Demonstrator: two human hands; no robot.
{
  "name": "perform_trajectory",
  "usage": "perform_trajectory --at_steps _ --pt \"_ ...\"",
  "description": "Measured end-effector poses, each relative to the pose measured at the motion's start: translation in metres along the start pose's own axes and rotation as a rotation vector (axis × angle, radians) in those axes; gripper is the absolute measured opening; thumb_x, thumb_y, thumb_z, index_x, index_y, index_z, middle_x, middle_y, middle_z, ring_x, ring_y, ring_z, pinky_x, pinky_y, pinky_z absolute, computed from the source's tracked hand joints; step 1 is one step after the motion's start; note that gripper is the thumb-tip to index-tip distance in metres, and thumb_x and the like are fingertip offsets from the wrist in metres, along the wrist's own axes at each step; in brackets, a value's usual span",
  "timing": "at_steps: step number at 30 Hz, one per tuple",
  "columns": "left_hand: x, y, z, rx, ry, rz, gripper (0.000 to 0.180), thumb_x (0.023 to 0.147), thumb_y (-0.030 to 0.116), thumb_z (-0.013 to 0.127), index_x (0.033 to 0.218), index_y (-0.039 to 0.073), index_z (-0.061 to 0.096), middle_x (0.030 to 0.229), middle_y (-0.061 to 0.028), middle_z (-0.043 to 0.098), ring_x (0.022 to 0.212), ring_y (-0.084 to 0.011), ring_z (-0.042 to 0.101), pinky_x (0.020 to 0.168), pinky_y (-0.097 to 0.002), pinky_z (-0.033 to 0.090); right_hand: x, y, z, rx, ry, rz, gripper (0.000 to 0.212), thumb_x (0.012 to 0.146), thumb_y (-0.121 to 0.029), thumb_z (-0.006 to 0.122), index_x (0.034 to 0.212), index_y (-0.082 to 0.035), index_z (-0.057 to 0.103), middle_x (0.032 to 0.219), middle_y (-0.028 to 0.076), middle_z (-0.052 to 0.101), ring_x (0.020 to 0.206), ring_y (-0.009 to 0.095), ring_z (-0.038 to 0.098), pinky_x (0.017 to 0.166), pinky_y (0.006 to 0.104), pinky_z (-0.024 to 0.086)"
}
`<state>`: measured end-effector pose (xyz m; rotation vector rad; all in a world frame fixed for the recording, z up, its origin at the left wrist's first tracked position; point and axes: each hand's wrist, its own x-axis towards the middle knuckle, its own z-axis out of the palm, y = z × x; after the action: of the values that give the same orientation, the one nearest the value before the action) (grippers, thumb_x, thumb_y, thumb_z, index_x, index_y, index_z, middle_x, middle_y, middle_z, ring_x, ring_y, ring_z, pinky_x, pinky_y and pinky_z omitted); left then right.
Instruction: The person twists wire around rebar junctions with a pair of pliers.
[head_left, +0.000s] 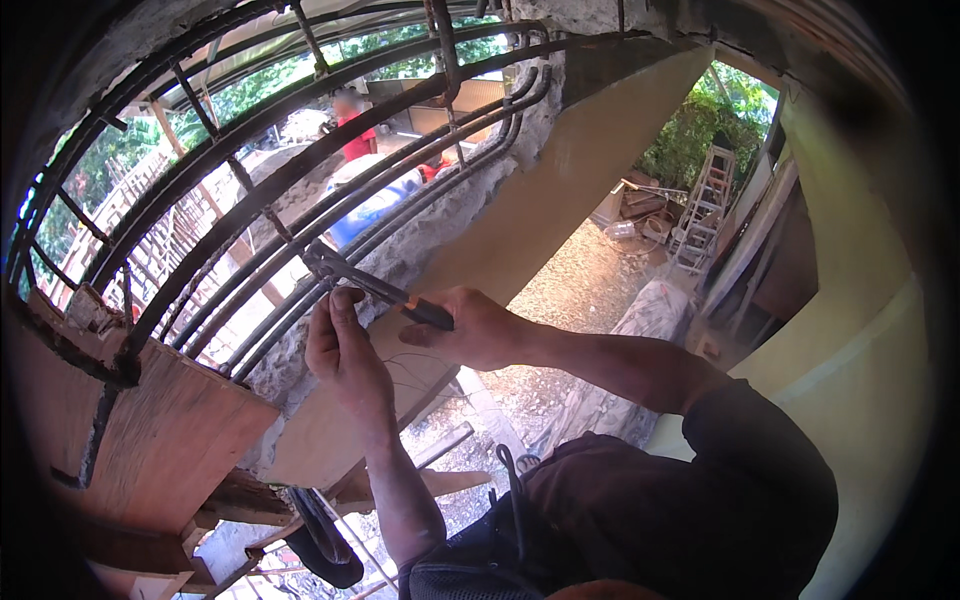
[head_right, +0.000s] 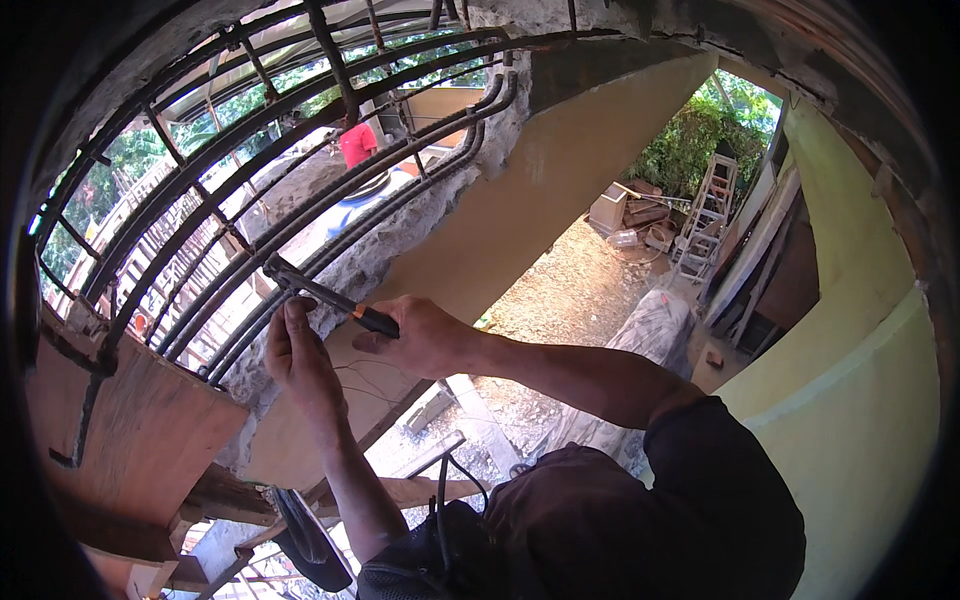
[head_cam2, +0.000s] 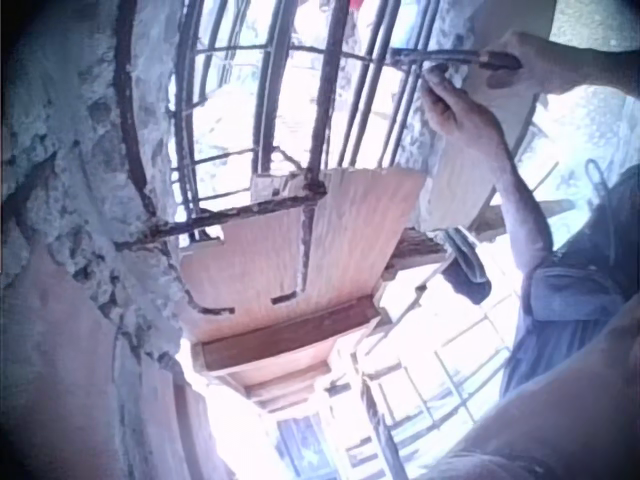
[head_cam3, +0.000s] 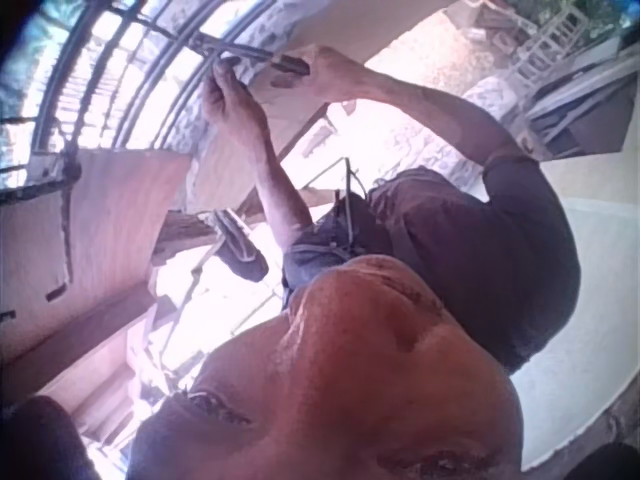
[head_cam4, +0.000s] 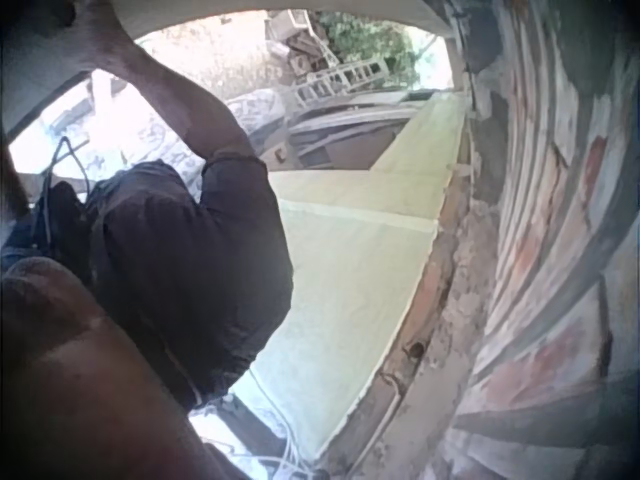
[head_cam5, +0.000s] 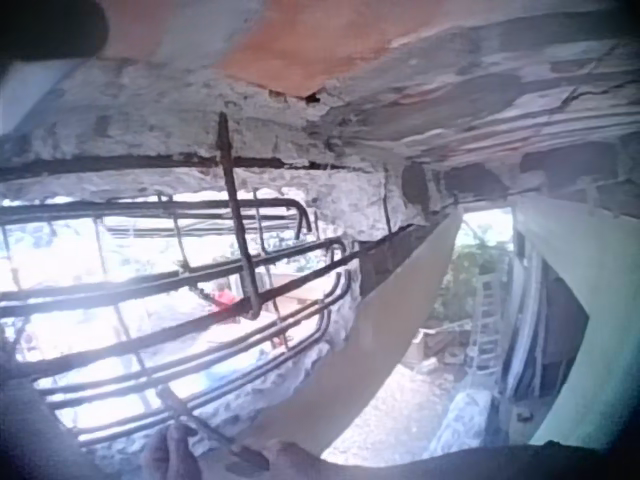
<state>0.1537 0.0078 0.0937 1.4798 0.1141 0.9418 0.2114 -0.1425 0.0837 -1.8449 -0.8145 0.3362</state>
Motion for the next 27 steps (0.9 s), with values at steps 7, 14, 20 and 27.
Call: perform_trajectory --at_steps 7,14,20,27 --pt "0.002 0.008 -0.007 0.03 0.001 0.031 0.03 0.105 0.026 0.054 0.091 0.004 0.069 0.067 0.0092 0.047 0.058 0.0004 0.03 0.052 -0.0216 0.019 -0.007 -0.001 -0.001 0.85 -0.541 0.255 0.037 0.098 -0.04 0.063 0.078 -0.012 0.05 0.06 -0.005 0.044 0.044 0.008 0.04 0.041 0.0275 0.032" --pt "0.008 0.028 -0.019 0.274 0.017 0.217 0.026 0.103 0.021 0.057 0.091 0.001 0.07 0.07 0.0037 0.059 0.062 -0.0004 0.043 0.055 -0.0221 0.031 -0.012 -0.015 -0.021 0.568 -0.457 0.205 0.038 0.1 -0.04 0.06 0.107 -0.004 0.064 0.076 0.006 0.067 0.061 0.014 0.067 0.056 0.0276 0.053" --pt "0.009 0.041 -0.023 0.631 0.13 0.344 0.016 0.098 0.016 0.065 0.101 0.004 0.074 0.066 -0.0025 0.064 0.058 -0.0059 0.053 0.054 -0.0263 0.042 -0.009 -0.022 -0.024 0.324 -0.18 0.033 0.036 0.101 -0.032 0.061 0.122 -0.003 0.062 0.089 0.007 0.068 0.081 0.014 0.069 0.073 0.0295 0.055" --pt "0.023 0.028 -0.044 0.422 -0.086 0.301 0.015 0.095 0.014 0.068 0.102 0.001 0.073 0.075 -0.012 0.071 0.066 -0.0116 0.065 0.062 -0.029 0.049 -0.005 -0.015 -0.017 0.313 -0.187 -0.009 0.051 0.101 -0.021 0.061 0.148 -0.008 0.046 0.096 0.0 0.063 0.093 0.009 0.062 0.084 0.0274 0.053"
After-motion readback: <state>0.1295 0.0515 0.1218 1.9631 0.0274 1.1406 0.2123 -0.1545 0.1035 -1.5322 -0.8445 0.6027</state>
